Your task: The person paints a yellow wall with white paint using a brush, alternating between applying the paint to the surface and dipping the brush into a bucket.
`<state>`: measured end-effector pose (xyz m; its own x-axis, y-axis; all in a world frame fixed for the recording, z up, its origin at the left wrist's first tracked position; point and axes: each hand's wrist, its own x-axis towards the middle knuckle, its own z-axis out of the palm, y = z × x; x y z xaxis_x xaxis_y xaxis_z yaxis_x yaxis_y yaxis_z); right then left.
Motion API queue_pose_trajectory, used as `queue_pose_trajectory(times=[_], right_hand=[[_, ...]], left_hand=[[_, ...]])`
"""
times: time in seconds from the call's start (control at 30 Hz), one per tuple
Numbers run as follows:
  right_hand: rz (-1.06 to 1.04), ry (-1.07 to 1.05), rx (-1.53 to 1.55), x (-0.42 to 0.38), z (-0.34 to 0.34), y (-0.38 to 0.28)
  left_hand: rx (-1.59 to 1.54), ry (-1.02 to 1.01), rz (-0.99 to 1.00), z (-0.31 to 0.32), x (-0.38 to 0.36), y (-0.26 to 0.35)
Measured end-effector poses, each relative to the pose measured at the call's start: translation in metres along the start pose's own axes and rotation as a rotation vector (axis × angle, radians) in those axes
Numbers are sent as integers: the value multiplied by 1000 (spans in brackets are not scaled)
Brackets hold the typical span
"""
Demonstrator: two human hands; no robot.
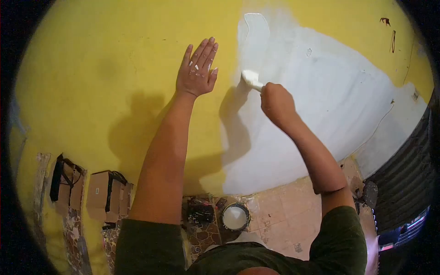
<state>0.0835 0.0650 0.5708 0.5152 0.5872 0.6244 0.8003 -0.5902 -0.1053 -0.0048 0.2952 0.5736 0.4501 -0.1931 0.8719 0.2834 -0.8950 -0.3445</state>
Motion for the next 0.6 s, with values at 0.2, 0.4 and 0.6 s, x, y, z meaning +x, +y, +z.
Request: queue_pose_trajectory(times=[0.2, 0.4, 0.6], right_hand=[[-25, 90, -184, 89, -77, 30], [62, 403, -21, 138, -199, -17], [-241, 456, -129, 114, -85, 22]], left_hand=[[-47, 28, -33, -1, 3, 1], [-115, 175, -123, 2, 19, 12], [-129, 219, -207, 9, 18, 17]])
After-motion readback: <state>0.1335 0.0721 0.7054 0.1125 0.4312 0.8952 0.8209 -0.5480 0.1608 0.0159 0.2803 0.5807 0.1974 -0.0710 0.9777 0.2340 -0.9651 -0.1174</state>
